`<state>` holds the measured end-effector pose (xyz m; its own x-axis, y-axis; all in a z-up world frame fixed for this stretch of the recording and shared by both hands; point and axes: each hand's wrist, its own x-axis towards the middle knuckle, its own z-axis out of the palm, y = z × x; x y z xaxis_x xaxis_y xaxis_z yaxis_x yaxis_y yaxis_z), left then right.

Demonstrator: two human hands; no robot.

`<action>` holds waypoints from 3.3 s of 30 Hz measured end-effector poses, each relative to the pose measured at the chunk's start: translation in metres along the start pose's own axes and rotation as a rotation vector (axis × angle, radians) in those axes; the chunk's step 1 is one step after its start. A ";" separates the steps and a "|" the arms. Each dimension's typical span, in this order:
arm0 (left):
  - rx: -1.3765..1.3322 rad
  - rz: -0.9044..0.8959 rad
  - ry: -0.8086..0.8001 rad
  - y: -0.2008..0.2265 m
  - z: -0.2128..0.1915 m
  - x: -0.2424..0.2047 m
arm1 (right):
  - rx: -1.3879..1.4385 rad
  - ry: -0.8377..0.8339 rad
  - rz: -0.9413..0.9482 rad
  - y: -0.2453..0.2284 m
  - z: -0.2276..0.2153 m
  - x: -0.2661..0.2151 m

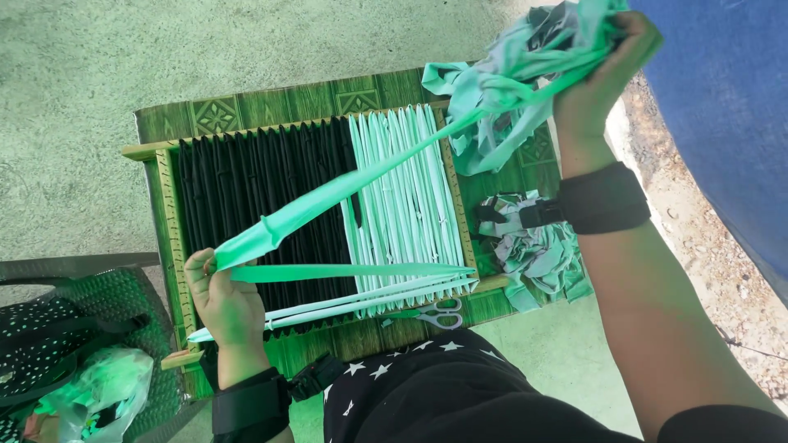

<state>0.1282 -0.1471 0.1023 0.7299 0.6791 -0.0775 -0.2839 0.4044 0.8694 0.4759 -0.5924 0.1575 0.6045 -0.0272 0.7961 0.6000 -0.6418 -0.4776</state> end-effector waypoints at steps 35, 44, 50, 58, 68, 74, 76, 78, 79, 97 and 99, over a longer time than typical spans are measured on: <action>-0.098 -0.133 -0.130 0.055 -0.054 -0.031 | -0.084 -1.227 0.133 -0.139 0.082 -0.171; 0.617 -0.036 -0.266 0.056 -0.044 -0.025 | 0.073 -1.045 0.460 -0.047 0.094 -0.180; 1.202 -0.151 -0.332 -0.007 -0.102 -0.023 | 0.352 -0.526 0.938 0.011 0.035 -0.085; -0.181 -0.235 0.464 0.032 -0.132 -0.012 | 0.518 0.085 0.953 0.062 -0.038 -0.030; 0.182 -0.096 0.216 0.080 -0.069 -0.026 | 0.151 -1.168 0.342 -0.088 0.059 -0.131; 0.350 -0.245 -0.054 0.101 -0.054 -0.036 | 0.754 -1.435 -0.039 -0.295 0.101 -0.130; 0.442 -0.343 -0.088 0.114 -0.049 -0.038 | 0.875 -1.365 -0.193 -0.344 0.109 -0.132; 0.654 -0.286 -0.351 0.132 -0.034 -0.027 | 1.341 -1.362 -0.122 -0.381 0.123 -0.129; 0.654 -0.283 -0.326 0.133 -0.047 -0.020 | 1.358 -1.379 -0.132 -0.385 0.133 -0.134; 1.118 -0.418 0.148 0.035 -0.219 0.034 | 0.331 -1.933 0.208 -0.395 0.211 -0.235; 1.141 -0.392 0.128 0.033 -0.219 0.037 | 0.233 -1.848 0.150 -0.380 0.212 -0.244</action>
<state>0.0100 0.0255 0.0218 0.5581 0.7135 -0.4235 0.7005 -0.1317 0.7014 0.2117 -0.1792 0.0655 0.2873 0.7948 -0.5346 0.4487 -0.6047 -0.6580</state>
